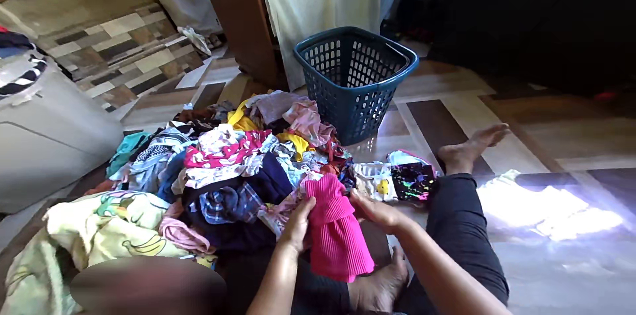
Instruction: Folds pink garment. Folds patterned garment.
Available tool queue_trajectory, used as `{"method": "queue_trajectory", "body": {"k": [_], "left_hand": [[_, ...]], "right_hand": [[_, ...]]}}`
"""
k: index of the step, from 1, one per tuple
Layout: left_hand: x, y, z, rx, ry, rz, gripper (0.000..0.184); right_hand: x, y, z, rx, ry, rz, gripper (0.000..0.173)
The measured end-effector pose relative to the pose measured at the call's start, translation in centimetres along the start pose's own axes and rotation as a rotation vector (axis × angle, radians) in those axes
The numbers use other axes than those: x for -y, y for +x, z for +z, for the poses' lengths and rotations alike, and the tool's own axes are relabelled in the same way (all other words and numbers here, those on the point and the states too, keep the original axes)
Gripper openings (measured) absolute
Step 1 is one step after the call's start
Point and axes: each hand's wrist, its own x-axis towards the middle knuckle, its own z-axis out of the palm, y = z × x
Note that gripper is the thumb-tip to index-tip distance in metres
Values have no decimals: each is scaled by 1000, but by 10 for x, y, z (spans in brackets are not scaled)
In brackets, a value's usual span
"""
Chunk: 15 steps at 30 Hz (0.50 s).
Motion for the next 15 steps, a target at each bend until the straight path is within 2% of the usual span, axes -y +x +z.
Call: {"method": "queue_trajectory", "body": {"k": [2, 4, 6, 8, 10, 12, 13, 15], "left_hand": [[3, 0, -2, 92, 106, 6, 29], [7, 2, -7, 186, 213, 65, 30], [13, 5, -10, 159, 261, 126, 29], [17, 6, -13, 100, 312, 170, 29], [18, 5, -19, 96, 400, 241, 28], [19, 4, -26, 167, 518, 342, 24], [20, 5, -29, 224, 565, 403, 20], [23, 9, -31, 343, 603, 495, 13]], "right_hand": [[-2, 1, 13, -60, 166, -94, 60], [6, 4, 21, -177, 244, -128, 39], [14, 9, 21, -232, 130, -116, 28], [16, 12, 17, -308, -130, -79, 33], [19, 8, 18, -428, -342, -90, 46], [11, 4, 25, -549, -466, -272, 66], [7, 2, 28, -533, -507, -368, 74], [7, -6, 35, -319, -572, -407, 83]]}}
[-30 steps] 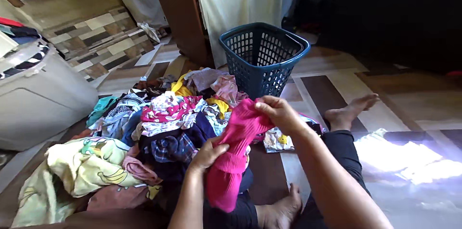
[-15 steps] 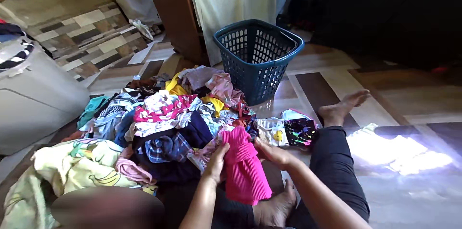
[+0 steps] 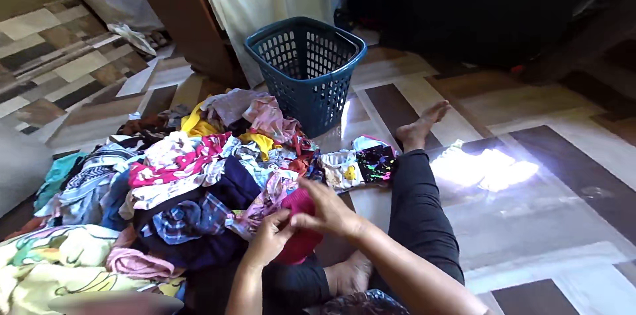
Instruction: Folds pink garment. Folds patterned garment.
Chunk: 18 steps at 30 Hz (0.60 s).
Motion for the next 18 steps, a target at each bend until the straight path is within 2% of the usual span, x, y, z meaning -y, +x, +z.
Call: {"method": "queue_trajectory", "body": {"k": [1, 3, 5, 7, 10, 12, 14, 15, 17, 18], "left_hand": [[3, 2, 1, 35, -12, 49, 11], [7, 5, 4, 67, -27, 89, 8], [9, 7, 13, 28, -39, 56, 14], [12, 10, 23, -89, -67, -33, 30], [24, 15, 33, -374, -125, -269, 53], [29, 15, 38, -465, -227, -459, 51], [27, 11, 47, -382, -399, -636, 50], [28, 9, 52, -289, -526, -674, 58], [31, 5, 63, -175, -774, -611, 85], [31, 6, 68, -229, -876, -554, 101]], "right_hand": [[5, -2, -1, 150, 13, 11, 84], [11, 1, -6, 400, 53, 108, 73], [6, 3, -9, 445, 45, 222, 46], [-1, 4, -14, 414, 8, 355, 36], [-8, -1, -24, 183, 89, 451, 36], [-13, -5, -25, -71, 220, 386, 35], [-20, -6, -17, -287, 411, 284, 35], [-22, -5, -12, -364, 525, 255, 35], [-24, -3, 1, -457, 744, 245, 33], [-24, -5, 8, -474, 819, 258, 33]]}}
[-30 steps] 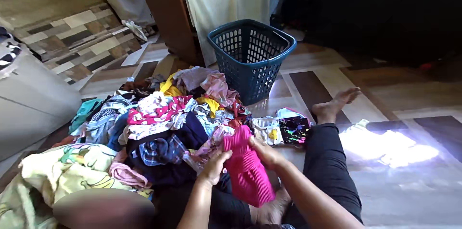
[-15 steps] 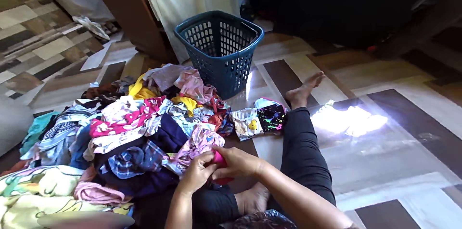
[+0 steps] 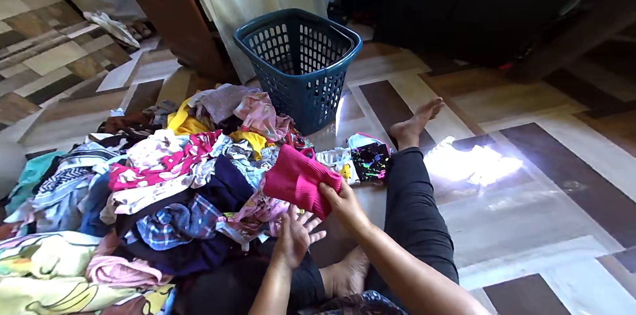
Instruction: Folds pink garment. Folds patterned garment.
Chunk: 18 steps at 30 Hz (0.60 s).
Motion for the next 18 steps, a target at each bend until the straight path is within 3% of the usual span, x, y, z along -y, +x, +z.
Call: {"method": "queue_trajectory", "body": {"k": [1, 3, 6, 9, 12, 18], "left_hand": [[-1, 2, 7, -55, -88, 62, 101], [-11, 7, 18, -211, -154, 150, 69], [-30, 19, 26, -408, -109, 147, 29], [-28, 30, 26, -404, 149, 117, 32], [-24, 40, 39, -293, 282, 36, 36], [-27, 74, 41, -151, 202, 164, 54]], "right_hand": [[-6, -5, 2, -7, 35, 28, 34], [-20, -17, -1, -5, 49, 91, 41], [-35, -37, -18, 67, 63, 244, 61], [-38, -40, -44, 206, 109, 411, 69], [-27, -26, -55, 187, 102, 449, 66], [8, 39, -60, -12, 37, 220, 58]]}}
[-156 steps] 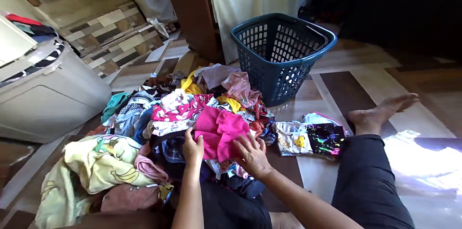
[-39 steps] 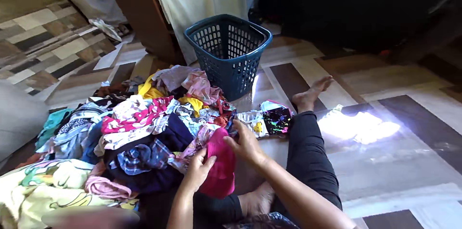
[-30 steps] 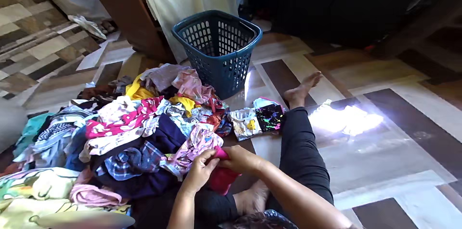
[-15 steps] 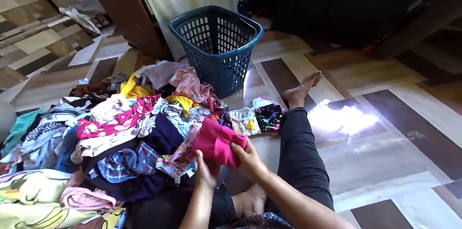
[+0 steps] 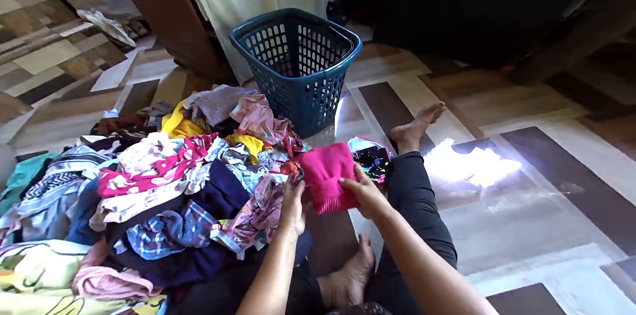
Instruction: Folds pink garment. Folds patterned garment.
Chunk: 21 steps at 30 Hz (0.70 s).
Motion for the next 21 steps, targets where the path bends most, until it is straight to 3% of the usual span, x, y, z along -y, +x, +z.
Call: {"method": "queue_trajectory", "body": {"k": [5, 9, 11, 15, 17, 21], "left_hand": [[17, -19, -33, 24, 188, -41, 58], [52, -39, -54, 12, 296, -185, 58], [62, -40, -59, 33, 347, -207, 61], [67, -29, -59, 73, 411, -205, 65], [70, -24, -58, 82, 430, -199, 66], [81, -21, -61, 121, 521, -192, 68]], "right_hand": [[-21, 63, -30, -118, -8, -75, 59], [-63, 88, -58, -298, -701, 108, 71], [-75, 78, -50, -353, -956, 79, 67], [-120, 54, -30, -183, -1203, -53, 62], [-132, 53, -29, -89, -1241, 30, 62], [-130, 80, -26, -95, -1284, 101, 64]]}}
